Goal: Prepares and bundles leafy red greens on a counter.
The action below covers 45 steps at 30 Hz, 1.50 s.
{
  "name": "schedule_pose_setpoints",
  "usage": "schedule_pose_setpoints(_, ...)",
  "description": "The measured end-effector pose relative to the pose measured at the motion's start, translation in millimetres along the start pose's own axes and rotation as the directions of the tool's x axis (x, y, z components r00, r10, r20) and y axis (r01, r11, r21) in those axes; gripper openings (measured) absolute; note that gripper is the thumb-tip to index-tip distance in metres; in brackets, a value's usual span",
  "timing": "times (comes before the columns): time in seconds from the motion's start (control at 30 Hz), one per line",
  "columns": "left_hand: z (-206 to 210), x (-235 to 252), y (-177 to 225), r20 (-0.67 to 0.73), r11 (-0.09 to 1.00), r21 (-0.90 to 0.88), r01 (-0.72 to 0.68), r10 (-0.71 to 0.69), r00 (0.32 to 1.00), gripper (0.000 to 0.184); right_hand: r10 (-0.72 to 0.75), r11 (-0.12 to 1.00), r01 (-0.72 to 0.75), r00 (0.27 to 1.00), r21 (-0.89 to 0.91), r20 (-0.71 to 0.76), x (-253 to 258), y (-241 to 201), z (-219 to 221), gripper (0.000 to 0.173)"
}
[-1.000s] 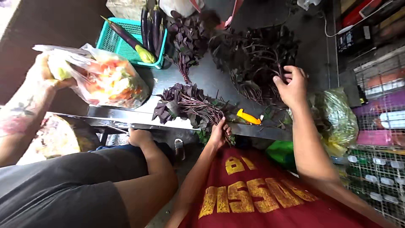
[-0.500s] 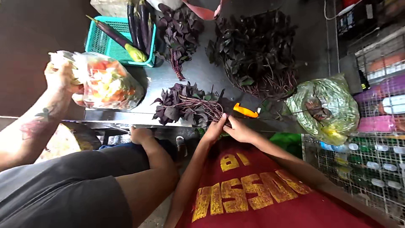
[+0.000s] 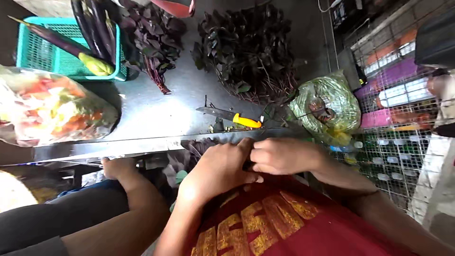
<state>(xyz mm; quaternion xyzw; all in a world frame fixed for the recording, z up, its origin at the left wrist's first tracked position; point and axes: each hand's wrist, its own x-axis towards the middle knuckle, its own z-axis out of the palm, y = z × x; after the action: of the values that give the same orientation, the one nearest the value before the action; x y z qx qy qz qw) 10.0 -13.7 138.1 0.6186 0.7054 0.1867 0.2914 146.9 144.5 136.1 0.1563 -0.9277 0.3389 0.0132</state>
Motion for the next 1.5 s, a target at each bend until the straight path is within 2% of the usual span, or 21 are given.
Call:
schedule_pose_setpoints(0.07, 9, 6, -13, 0.113, 0.976, -0.199, 0.088, -0.067, 0.991, 0.067, 0.025, 0.974, -0.036, 0.998, 0.223, 0.051, 3, 25, 2, 0.02)
schedule_pose_setpoints(0.13, 22, 10, -31, 0.146, 0.927, -0.34, 0.156, -0.112, 0.983, 0.055, 0.1, 0.91, -0.122, 0.992, 0.396, 0.078, 9, 48, 9, 0.018)
schedule_pose_setpoints(0.2, 36, 8, -54, 0.113, 0.893, -0.415, 0.174, -0.139, 0.984, 0.029, 0.21, 0.792, -0.175, 0.978, 0.585, 0.009, 15, 75, 18, 0.01)
schedule_pose_setpoints(0.27, 45, 2, -71, 0.082, 0.868, -0.452, 0.206, -0.19, 0.978, 0.025, 0.401, 0.704, -0.203, 0.904, 0.68, -0.146, 15, 108, 32, 0.012)
schedule_pose_setpoints(0.33, 47, -6, -84, 0.048, 0.842, -0.469, 0.265, -0.275, 0.96, 0.029, 0.671, 0.666, -0.465, 0.715, 0.583, -0.196, 11, 131, 33, 0.02)
schedule_pose_setpoints(0.4, 47, -16, -95, 0.0, 0.839, -0.433, 0.33, -0.366, 0.931, 0.03, 0.858, 0.504, -0.734, 0.488, 0.455, -0.164, 4, 141, 31, 0.028)
schedule_pose_setpoints(0.43, 47, -22, -97, -0.031, 0.842, -0.396, 0.367, -0.412, 0.911, 0.03, 0.909, 0.415, -0.796, 0.382, 0.441, -0.165, -5, 141, 32, 0.029)
schedule_pose_setpoints(0.53, 47, -29, -97, -0.163, 0.846, -0.249, 0.472, -0.517, 0.84, 0.034, 0.961, 0.21, -0.842, 0.084, 0.497, -0.263, -58, 147, 33, 0.028)
schedule_pose_setpoints(0.6, 46, -36, -98, -0.245, 0.84, -0.188, 0.509, -0.542, 0.804, 0.038, 0.924, 0.111, -0.855, -0.098, 0.507, -0.369, -99, 143, 30, 0.029)
schedule_pose_setpoints(0.63, 45, -39, -99, -0.28, 0.844, -0.172, 0.509, -0.537, 0.796, 0.038, 0.891, 0.078, -0.856, -0.17, 0.511, -0.422, -116, 142, 25, 0.03)
schedule_pose_setpoints(0.7, 45, -43, -103, -0.315, 0.85, -0.164, 0.501, -0.527, 0.79, 0.038, 0.838, 0.029, -0.861, -0.256, 0.507, -0.483, -145, 146, 18, 0.031)
schedule_pose_setpoints(0.73, 45, -43, -106, -0.32, 0.852, -0.172, 0.495, -0.523, 0.79, 0.037, 0.84, -0.005, -0.871, -0.271, 0.492, -0.471, -156, 150, 14, 0.031)
schedule_pose_setpoints(0.83, 47, -34, -115, -0.312, 0.857, -0.195, 0.477, -0.516, 0.798, 0.035, 0.912, -0.126, -0.908, -0.264, 0.398, -0.314, -174, 158, 5, 0.029)
schedule_pose_setpoints(0.93, 44, -19, -118, -0.307, 0.868, -0.176, 0.464, -0.497, 0.812, 0.036, 0.916, -0.149, -0.942, -0.246, 0.301, -0.316, -183, 164, 7, 0.028)
schedule_pose_setpoints(1.0, 42, -6, -112, -0.298, 0.879, -0.166, 0.447, -0.477, 0.827, 0.036, 0.925, -0.144, -0.952, -0.227, 0.272, -0.304, -189, 168, 9, 0.027)
schedule_pose_setpoints(1.13, 34, 17, -94, -0.237, 0.899, -0.153, 0.41, -0.436, 0.868, 0.035, 0.939, -0.059, -0.972, -0.131, 0.226, -0.317, -201, 172, 13, 0.025)
schedule_pose_setpoints(1.27, 24, 25, -86, -0.233, 0.914, -0.174, 0.367, -0.4, 0.886, 0.037, 0.93, 0.043, -0.926, -0.1, 0.376, -0.354, -205, 164, 5, 0.028)
schedule_pose_setpoints(1.33, 21, 27, -83, -0.24, 0.924, -0.19, 0.332, -0.371, 0.897, 0.038, 0.906, 0.122, -0.811, -0.145, 0.572, -0.399, -208, 157, 2, 0.03)
schedule_pose_setpoints(1.4, 19, 30, -78, -0.21, 0.928, -0.233, 0.29, -0.34, 0.917, 0.039, 0.87, 0.267, -0.575, -0.2, 0.773, -0.45, -206, 147, 3, 0.028)
schedule_pose_setpoints(1.43, 16, 31, -74, -0.181, 0.928, -0.259, 0.267, -0.318, 0.931, 0.038, 0.862, 0.345, -0.432, -0.204, 0.833, -0.463, -197, 139, 2, 0.024)
schedule_pose_setpoints(1.5, 9, 33, -63, -0.123, 0.921, -0.302, 0.244, -0.292, 0.948, 0.035, 0.872, 0.454, -0.179, -0.113, 0.873, -0.476, -166, 121, -1, 0.017)
